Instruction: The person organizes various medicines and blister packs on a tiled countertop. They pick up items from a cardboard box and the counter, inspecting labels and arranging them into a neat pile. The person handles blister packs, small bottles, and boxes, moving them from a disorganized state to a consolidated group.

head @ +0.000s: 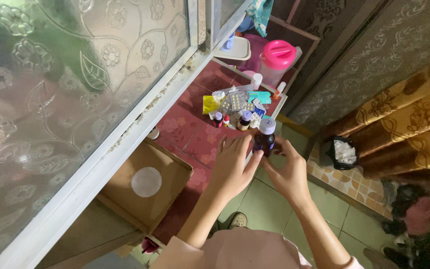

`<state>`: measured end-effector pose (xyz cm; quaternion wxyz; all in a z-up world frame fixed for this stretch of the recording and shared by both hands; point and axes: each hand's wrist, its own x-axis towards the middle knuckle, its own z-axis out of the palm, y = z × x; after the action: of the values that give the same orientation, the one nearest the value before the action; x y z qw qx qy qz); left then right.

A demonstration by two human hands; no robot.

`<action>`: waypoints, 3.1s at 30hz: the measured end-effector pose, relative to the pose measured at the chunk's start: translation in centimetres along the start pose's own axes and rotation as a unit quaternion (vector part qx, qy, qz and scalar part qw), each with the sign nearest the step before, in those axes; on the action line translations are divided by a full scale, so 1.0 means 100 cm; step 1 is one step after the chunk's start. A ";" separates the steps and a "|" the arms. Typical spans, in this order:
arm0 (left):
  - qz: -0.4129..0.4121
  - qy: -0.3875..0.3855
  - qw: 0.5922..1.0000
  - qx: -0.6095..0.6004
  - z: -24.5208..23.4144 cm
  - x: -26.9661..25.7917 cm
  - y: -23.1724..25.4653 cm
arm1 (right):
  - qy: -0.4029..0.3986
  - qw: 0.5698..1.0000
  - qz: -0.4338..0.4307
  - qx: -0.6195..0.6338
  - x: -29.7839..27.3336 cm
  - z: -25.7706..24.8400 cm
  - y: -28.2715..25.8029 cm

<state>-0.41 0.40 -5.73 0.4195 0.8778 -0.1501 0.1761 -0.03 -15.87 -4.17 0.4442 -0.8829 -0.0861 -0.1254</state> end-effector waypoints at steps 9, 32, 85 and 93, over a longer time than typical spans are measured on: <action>0.032 0.025 0.999 -0.034 -0.023 -0.002 0.005 | 0.031 0.991 -0.035 0.127 -0.002 0.014 -0.002; 0.022 0.087 0.980 -0.179 -0.072 0.006 0.063 | 0.082 0.988 -0.087 0.100 -0.017 -0.019 -0.071; -0.294 0.010 0.953 0.075 -0.104 -0.079 -0.163 | -0.336 0.922 -0.031 0.191 0.066 0.390 0.033; -0.164 0.052 0.961 0.217 -0.054 -0.075 -0.169 | -0.298 0.942 -0.148 -0.033 0.055 0.321 0.038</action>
<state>-1.15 15.75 -17.37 0.2490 0.9500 0.0603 0.1786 10.85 7.94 -23.84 0.3453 -0.8713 -0.3404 0.0760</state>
